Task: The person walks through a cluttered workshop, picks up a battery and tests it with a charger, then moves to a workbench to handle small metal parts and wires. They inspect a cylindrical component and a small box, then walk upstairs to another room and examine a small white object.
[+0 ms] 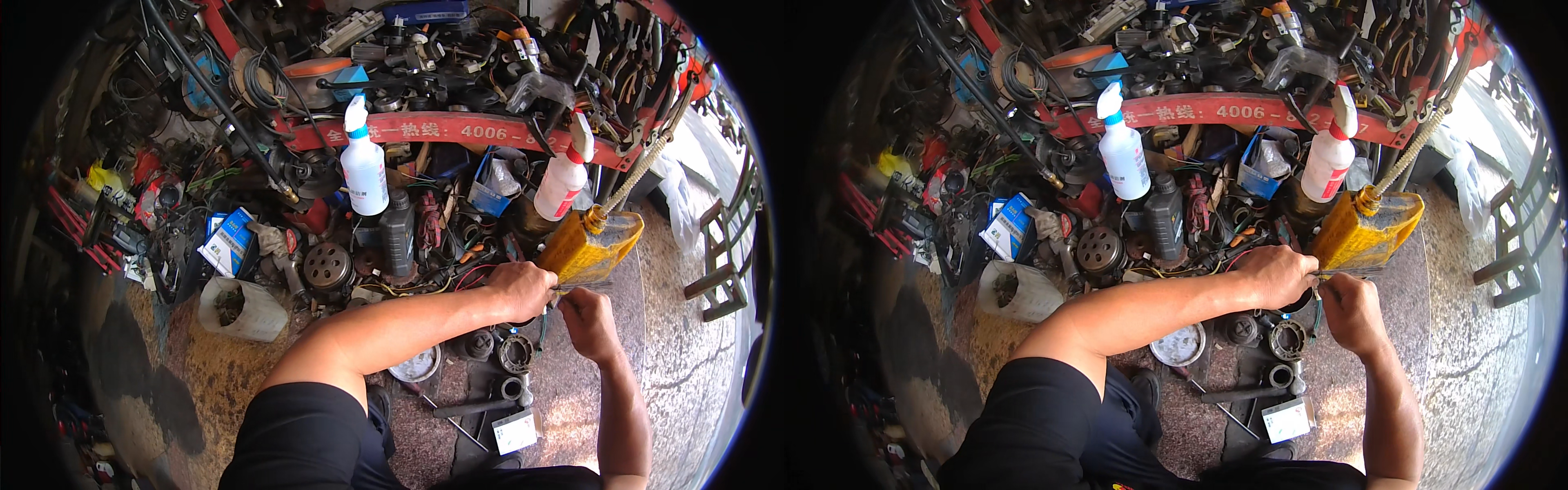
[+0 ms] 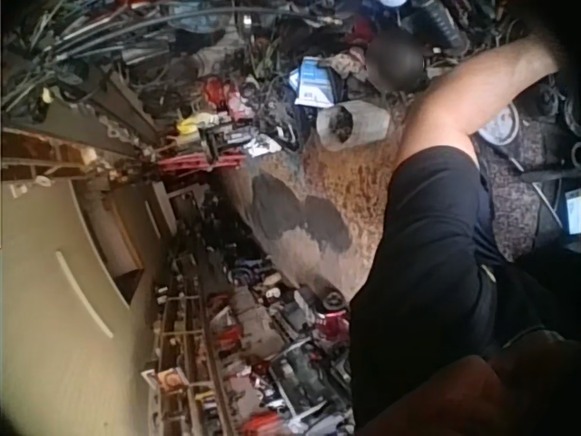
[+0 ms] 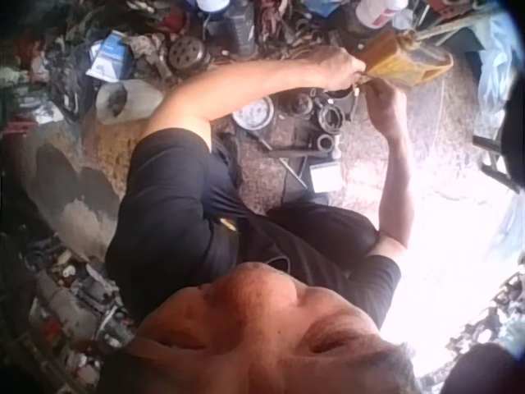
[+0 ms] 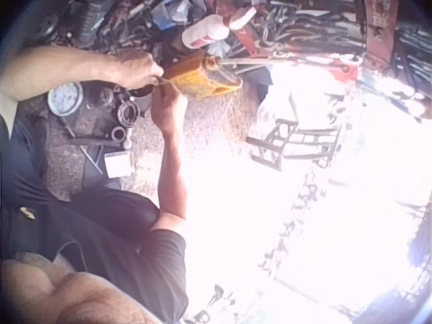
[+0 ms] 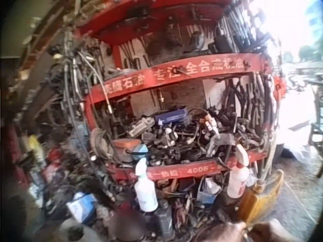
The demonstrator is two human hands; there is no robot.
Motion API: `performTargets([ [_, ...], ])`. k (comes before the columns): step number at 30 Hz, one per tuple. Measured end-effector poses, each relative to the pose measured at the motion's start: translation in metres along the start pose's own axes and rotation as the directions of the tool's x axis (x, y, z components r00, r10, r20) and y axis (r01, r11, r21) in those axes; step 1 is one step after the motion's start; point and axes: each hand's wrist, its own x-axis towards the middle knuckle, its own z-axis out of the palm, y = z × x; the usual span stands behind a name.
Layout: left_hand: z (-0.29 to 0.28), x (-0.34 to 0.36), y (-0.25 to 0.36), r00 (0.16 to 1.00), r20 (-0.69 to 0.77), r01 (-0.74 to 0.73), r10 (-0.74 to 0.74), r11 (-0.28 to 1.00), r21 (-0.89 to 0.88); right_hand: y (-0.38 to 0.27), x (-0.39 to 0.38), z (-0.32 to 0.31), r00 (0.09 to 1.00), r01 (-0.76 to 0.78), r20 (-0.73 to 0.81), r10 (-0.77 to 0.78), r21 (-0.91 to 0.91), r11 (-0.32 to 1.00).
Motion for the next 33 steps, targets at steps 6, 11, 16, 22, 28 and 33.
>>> performTargets([
  [6, 0.000, 0.012, -0.017, 0.992, 0.057, -0.099, 0.111, 0.978, -0.181, 0.002, -0.001, 0.000, 0.997, -0.073, 0.004, 0.073, 0.101, 0.992],
  [11, 0.001, 0.018, -0.026, 0.980, 0.136, -0.123, 0.149, 0.975, -0.183, -0.003, 0.000, 0.004, 0.999, 0.016, 0.036, -0.019, 0.074, 0.997],
  [16, 0.010, 0.017, -0.026, 0.969, -0.142, -0.235, 0.203, 0.937, -0.261, -0.006, 0.001, 0.006, 1.000, 0.007, 0.026, -0.010, 0.135, 0.991],
  [22, -0.001, 0.018, -0.021, 0.996, 0.042, -0.023, 0.082, 0.664, -0.748, -0.005, 0.002, 0.002, 1.000, -0.014, -0.001, 0.014, 0.180, 0.984],
  [28, -0.002, 0.011, -0.021, 0.993, -0.095, -0.107, 0.064, 0.817, -0.567, -0.004, 0.001, 0.008, 0.998, 0.048, -0.047, -0.042, 0.139, 0.989],
  [33, 0.005, 0.012, -0.021, 0.988, -0.156, -0.106, 0.009, 0.769, -0.630, -0.002, 0.003, 0.008, 0.996, 0.024, -0.087, -0.012, 0.142, 0.990],
])
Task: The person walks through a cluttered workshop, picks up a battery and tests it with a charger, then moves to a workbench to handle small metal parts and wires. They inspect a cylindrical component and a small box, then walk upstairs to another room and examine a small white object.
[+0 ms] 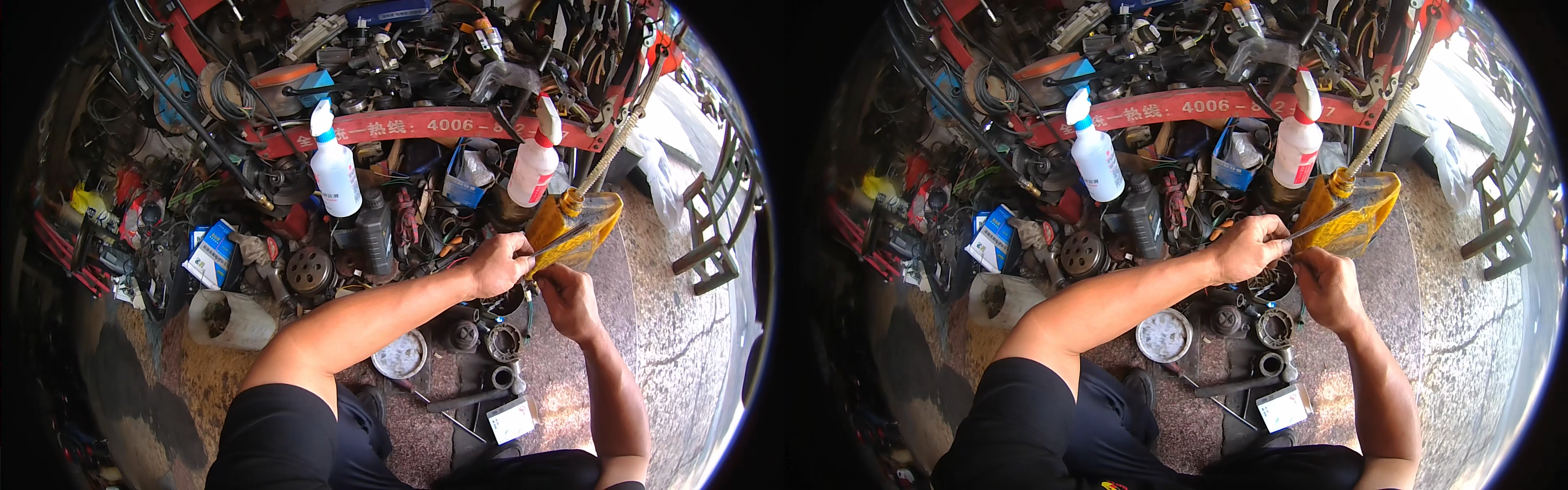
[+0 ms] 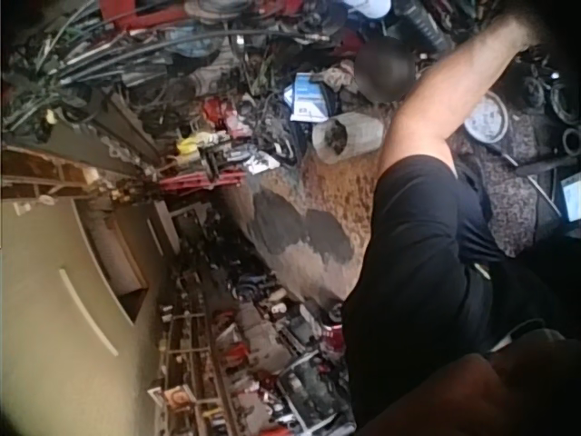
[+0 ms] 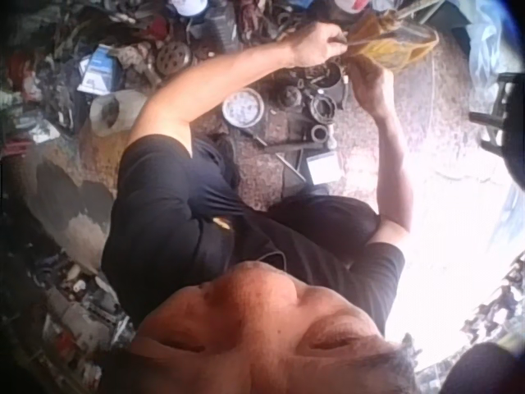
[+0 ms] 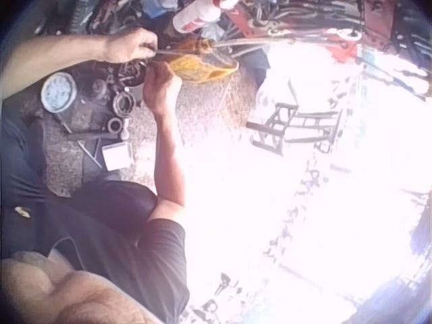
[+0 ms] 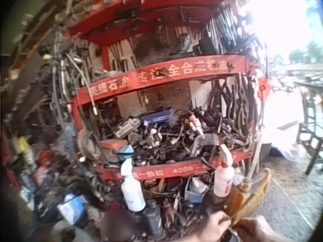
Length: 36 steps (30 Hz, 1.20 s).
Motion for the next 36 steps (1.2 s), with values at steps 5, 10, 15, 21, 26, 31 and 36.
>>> performTargets([
  [5, 0.002, 0.002, 0.002, 0.995, -0.014, -0.097, 0.098, 0.991, 0.098, -0.002, -0.002, -0.002, 0.996, -0.090, 0.018, 0.090, 0.019, 0.996],
  [10, -0.012, 0.001, 0.003, 0.994, 0.080, -0.100, 0.078, 0.940, 0.326, 0.000, -0.003, 0.000, 0.987, -0.163, 0.038, 0.159, 0.132, 0.978],
  [15, -0.020, 0.000, -0.001, 0.984, 0.180, -0.068, -0.009, 0.905, 0.419, 0.003, -0.003, 0.004, 0.976, -0.201, 0.118, 0.185, 0.143, 0.969],
  [21, -0.042, 0.009, -0.020, 0.985, 0.169, -0.039, -0.040, 0.898, 0.438, 0.008, -0.006, 0.008, 0.955, -0.266, 0.169, 0.243, 0.124, 0.956],
  [26, -0.093, 0.014, -0.031, 0.907, 0.242, 0.309, -0.346, 0.935, 0.177, 0.010, -0.006, 0.006, 0.967, -0.190, 0.190, 0.170, 0.097, 0.977],
  [31, -0.134, 0.008, -0.033, 0.901, 0.228, 0.375, -0.368, 0.927, 0.011, 0.005, -0.005, 0.006, 0.947, -0.183, 0.268, 0.179, -0.009, 0.983],
  [36, -0.149, 0.007, -0.039, 0.965, 0.081, 0.258, -0.248, 0.954, -0.151, 0.002, -0.004, 0.009, 0.938, -0.166, 0.308, 0.156, 0.005, 0.986],
])
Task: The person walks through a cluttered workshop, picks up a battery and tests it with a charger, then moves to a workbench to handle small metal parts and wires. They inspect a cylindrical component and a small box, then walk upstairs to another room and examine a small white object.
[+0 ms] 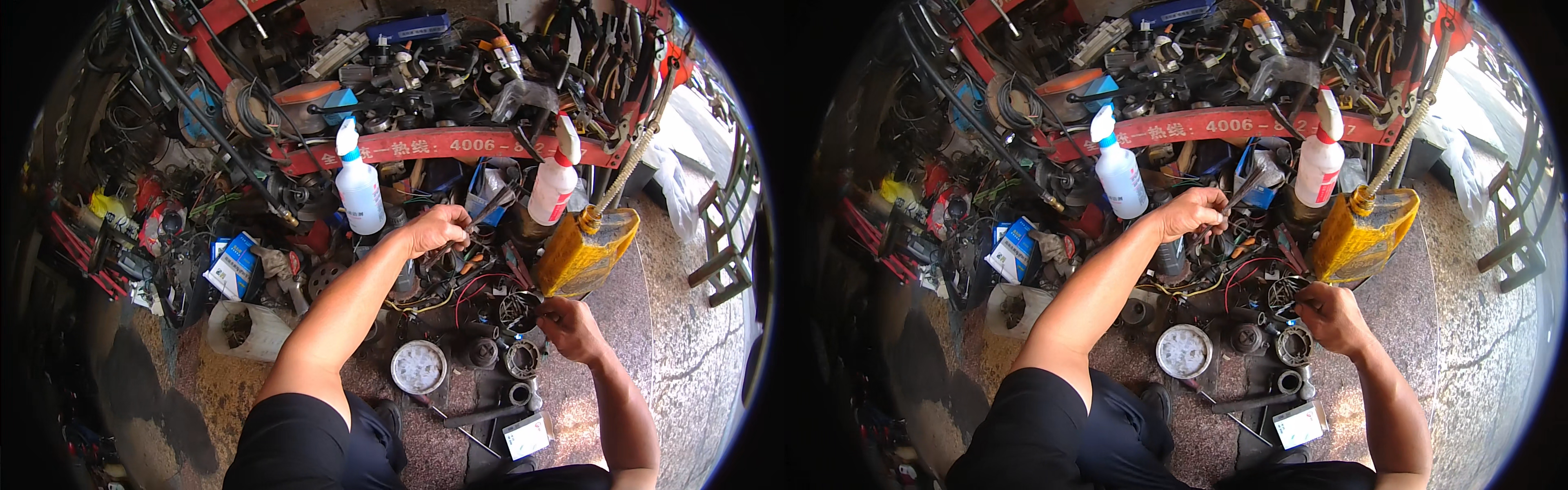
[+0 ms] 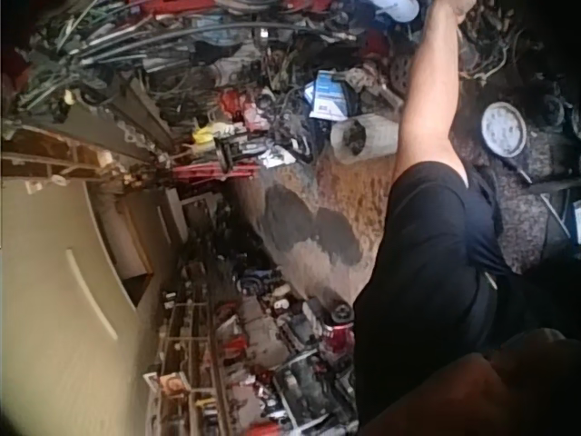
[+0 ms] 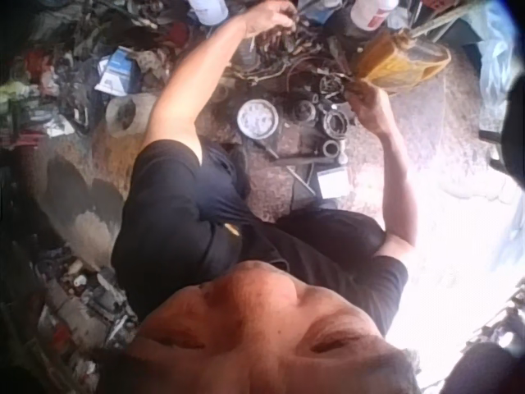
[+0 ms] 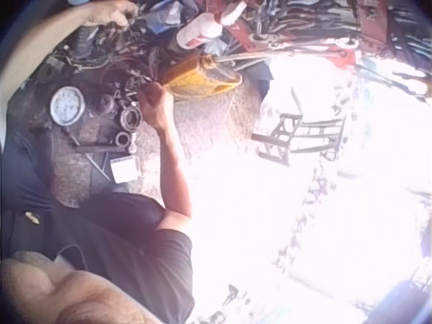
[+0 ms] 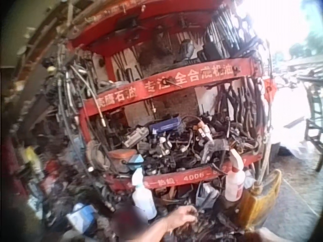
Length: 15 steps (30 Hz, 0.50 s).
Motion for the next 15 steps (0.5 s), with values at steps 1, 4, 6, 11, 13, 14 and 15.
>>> performTargets([
  [1, -0.002, 0.000, -0.001, 0.999, -0.026, -0.022, 0.023, 1.000, 0.002, 0.000, 0.000, 0.000, 1.000, 0.000, -0.001, 0.000, 0.010, 1.000],
  [4, -0.012, -0.002, 0.001, 0.999, -0.037, 0.006, -0.008, 0.998, -0.056, 0.000, -0.002, 0.000, 1.000, -0.027, 0.000, 0.027, -0.024, 0.999],
  [6, -0.017, -0.006, 0.004, 0.996, -0.079, 0.019, -0.030, 0.991, -0.135, 0.001, -0.003, -0.001, 1.000, -0.008, -0.002, 0.008, 0.001, 1.000],
  [11, -0.024, -0.028, 0.013, 0.995, -0.098, -0.037, 0.021, 0.986, -0.165, 0.006, -0.003, -0.003, 1.000, -0.013, 0.008, 0.013, -0.030, 0.999],
  [13, -0.027, -0.046, 0.014, 0.992, -0.111, -0.070, 0.051, 0.983, -0.168, 0.009, -0.004, -0.003, 0.998, -0.067, 0.004, 0.067, -0.012, 0.998],
  [14, -0.032, -0.057, 0.014, 0.985, -0.159, -0.093, 0.063, 0.978, -0.187, 0.010, -0.004, -0.003, 0.997, -0.080, 0.014, 0.080, -0.012, 0.997],
  [15, -0.039, -0.069, 0.015, 0.977, -0.186, -0.145, 0.105, 0.966, -0.215, 0.011, -0.004, -0.004, 0.999, -0.042, 0.007, 0.042, 0.010, 0.999],
])
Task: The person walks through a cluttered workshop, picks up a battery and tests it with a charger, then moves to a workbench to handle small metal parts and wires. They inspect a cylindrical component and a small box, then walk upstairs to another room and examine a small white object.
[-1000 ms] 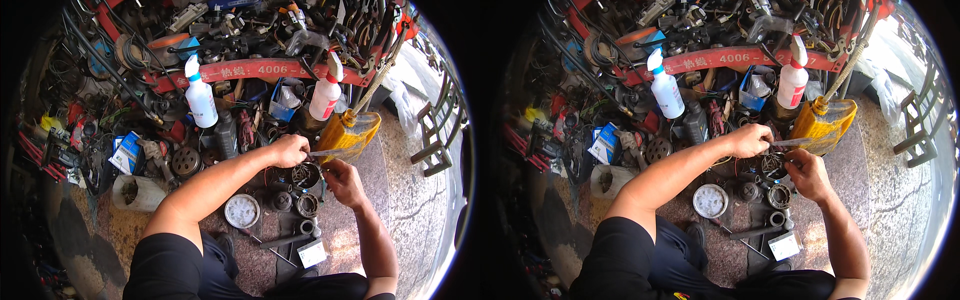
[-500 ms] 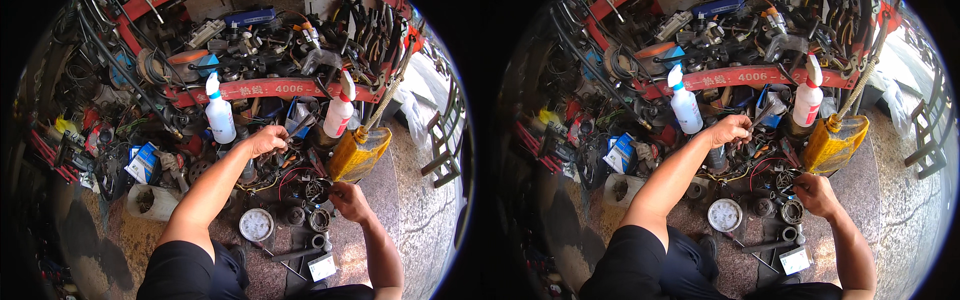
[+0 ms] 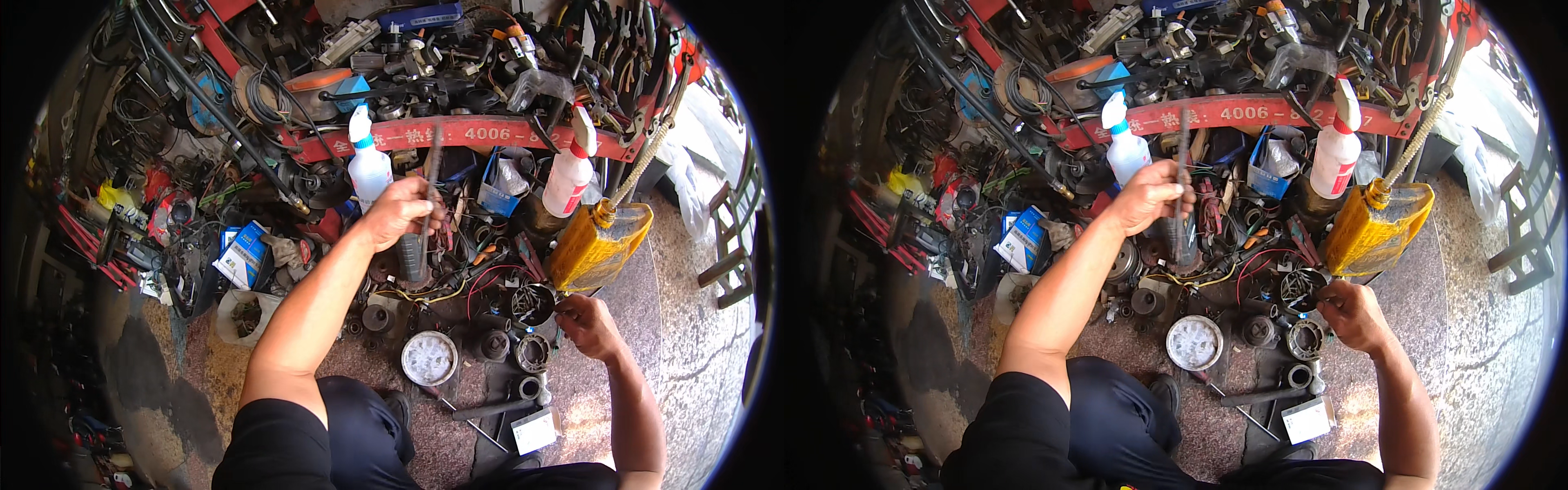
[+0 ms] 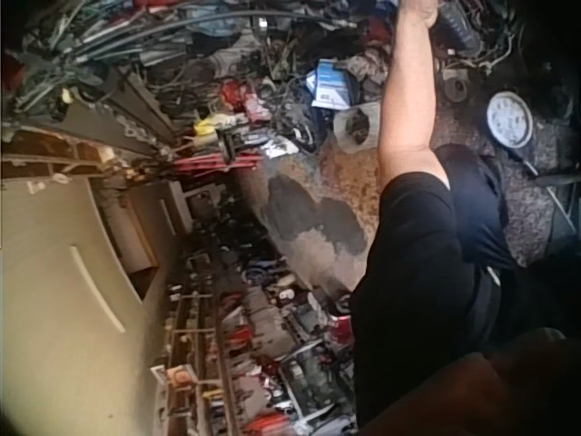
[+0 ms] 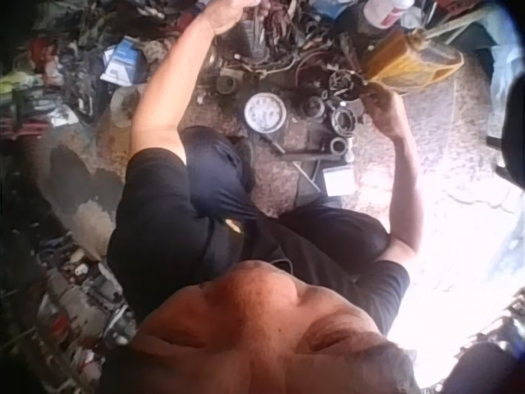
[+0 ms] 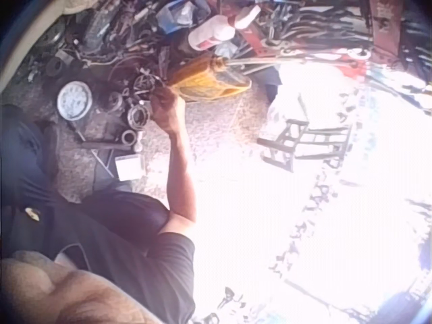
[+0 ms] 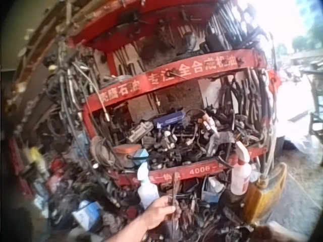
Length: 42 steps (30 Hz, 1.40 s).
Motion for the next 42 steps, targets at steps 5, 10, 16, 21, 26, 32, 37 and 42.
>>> performTargets([
  [5, -0.056, -0.063, 0.009, 0.845, -0.413, -0.325, 0.339, 0.940, 0.108, 0.001, 0.001, 0.000, 1.000, -0.012, 0.021, 0.013, -0.026, 1.000],
  [10, -0.104, -0.085, -0.003, 0.515, -0.764, -0.326, 0.390, 0.913, 0.246, 0.003, 0.005, 0.005, 0.998, 0.001, 0.063, 0.002, -0.039, 0.999],
  [16, -0.126, -0.074, -0.005, 0.295, -0.827, -0.380, 0.478, 0.853, 0.358, 0.011, 0.007, 0.009, 0.997, -0.002, 0.082, 0.009, -0.083, 0.997],
  [21, -0.128, -0.064, -0.005, 0.309, -0.847, -0.316, 0.433, 0.886, 0.338, 0.016, 0.008, 0.012, 0.994, -0.021, 0.107, 0.030, -0.080, 0.997],
  [26, -0.133, -0.059, -0.001, 0.278, -0.846, -0.363, 0.456, 0.865, 0.347, 0.015, 0.009, 0.014, 0.993, -0.031, 0.113, 0.046, -0.133, 0.991],
  [32, -0.139, -0.051, 0.004, 0.299, -0.846, -0.300, 0.441, 0.885, 0.355, 0.009, 0.008, 0.014, 0.990, -0.033, 0.131, 0.052, -0.144, 0.989],
  [37, -0.143, -0.043, -0.002, 0.266, -0.827, -0.250, 0.496, 0.864, 0.438, 0.012, 0.007, 0.014, 0.992, -0.020, 0.124, 0.039, -0.147, 0.989],
  [42, -0.147, -0.038, -0.007, 0.228, -0.808, -0.145, 0.543, 0.840, 0.523, 0.022, 0.007, 0.015, 0.992, -0.009, 0.121, 0.025, -0.137, 0.991],
])
